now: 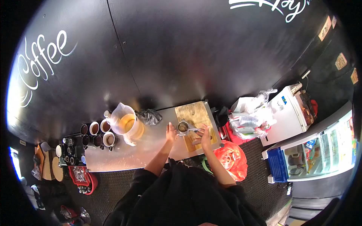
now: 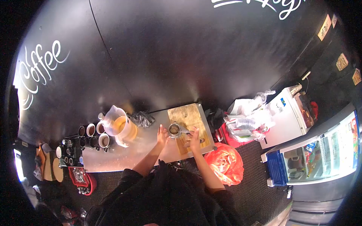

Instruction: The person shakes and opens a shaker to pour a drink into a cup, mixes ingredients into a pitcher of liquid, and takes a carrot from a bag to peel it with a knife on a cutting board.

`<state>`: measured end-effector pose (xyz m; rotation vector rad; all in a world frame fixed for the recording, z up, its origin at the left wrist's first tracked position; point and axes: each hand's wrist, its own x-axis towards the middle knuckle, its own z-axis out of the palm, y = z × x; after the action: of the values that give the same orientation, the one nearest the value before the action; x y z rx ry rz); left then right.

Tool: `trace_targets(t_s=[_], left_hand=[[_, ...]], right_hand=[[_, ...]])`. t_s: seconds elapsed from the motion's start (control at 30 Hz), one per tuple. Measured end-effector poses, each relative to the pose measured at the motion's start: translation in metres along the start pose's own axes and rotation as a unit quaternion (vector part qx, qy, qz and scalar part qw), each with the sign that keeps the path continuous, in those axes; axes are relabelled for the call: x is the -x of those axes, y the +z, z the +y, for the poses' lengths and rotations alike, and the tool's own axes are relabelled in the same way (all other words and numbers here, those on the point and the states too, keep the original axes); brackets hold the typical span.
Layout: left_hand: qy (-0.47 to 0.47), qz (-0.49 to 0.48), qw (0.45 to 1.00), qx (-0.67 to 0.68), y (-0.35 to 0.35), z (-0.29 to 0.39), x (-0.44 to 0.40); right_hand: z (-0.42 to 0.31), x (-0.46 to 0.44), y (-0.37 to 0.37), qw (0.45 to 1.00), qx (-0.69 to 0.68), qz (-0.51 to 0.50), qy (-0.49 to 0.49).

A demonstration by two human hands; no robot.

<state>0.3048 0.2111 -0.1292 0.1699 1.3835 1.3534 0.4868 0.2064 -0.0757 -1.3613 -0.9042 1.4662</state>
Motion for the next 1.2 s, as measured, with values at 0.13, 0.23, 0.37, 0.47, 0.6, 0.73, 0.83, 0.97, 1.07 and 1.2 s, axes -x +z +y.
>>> trace_targets(t_s=[0.13,0.23,0.37,0.47,0.6,0.73,0.83,0.97,1.07,1.2], left_hand=[[-0.045,-0.060,0.997,0.014,-0.015,-0.015,-0.024],[-0.088,-0.113,0.989,-0.024,-0.018,-0.011,-0.025],[-0.063,-0.130,0.990,0.002,-0.018,-0.023,-0.030],[-0.086,-0.066,0.994,0.012,-0.010,-0.007,-0.008],[-0.107,-0.101,0.989,0.023,-0.021,-0.013,-0.019],[-0.140,-0.142,0.979,0.033,-0.021,0.000,-0.013],[-0.059,-0.101,0.988,-0.101,-0.016,-0.005,-0.013],[-0.061,-0.117,0.986,-0.104,-0.025,-0.012,-0.027],[-0.122,-0.099,0.987,-0.021,-0.027,-0.011,-0.027],[-0.114,-0.094,0.988,-0.051,-0.027,-0.023,-0.036]], right_hand=[[0.017,-0.013,-0.001,0.994,-0.043,-0.010,0.101],[0.021,-0.019,0.005,0.975,-0.093,-0.037,0.196],[0.046,-0.031,0.012,0.972,-0.137,-0.059,0.183],[0.038,-0.028,0.014,0.970,-0.124,-0.090,0.186],[0.040,-0.029,0.015,0.974,-0.099,-0.083,0.186],[0.039,-0.031,0.017,0.976,-0.065,-0.109,0.175],[0.039,-0.030,0.021,0.976,-0.039,-0.135,0.165],[0.037,-0.033,0.028,0.971,-0.060,-0.120,0.198],[0.034,-0.030,0.030,0.973,-0.043,-0.100,0.203],[0.041,-0.031,0.031,0.978,-0.011,-0.104,0.181]])
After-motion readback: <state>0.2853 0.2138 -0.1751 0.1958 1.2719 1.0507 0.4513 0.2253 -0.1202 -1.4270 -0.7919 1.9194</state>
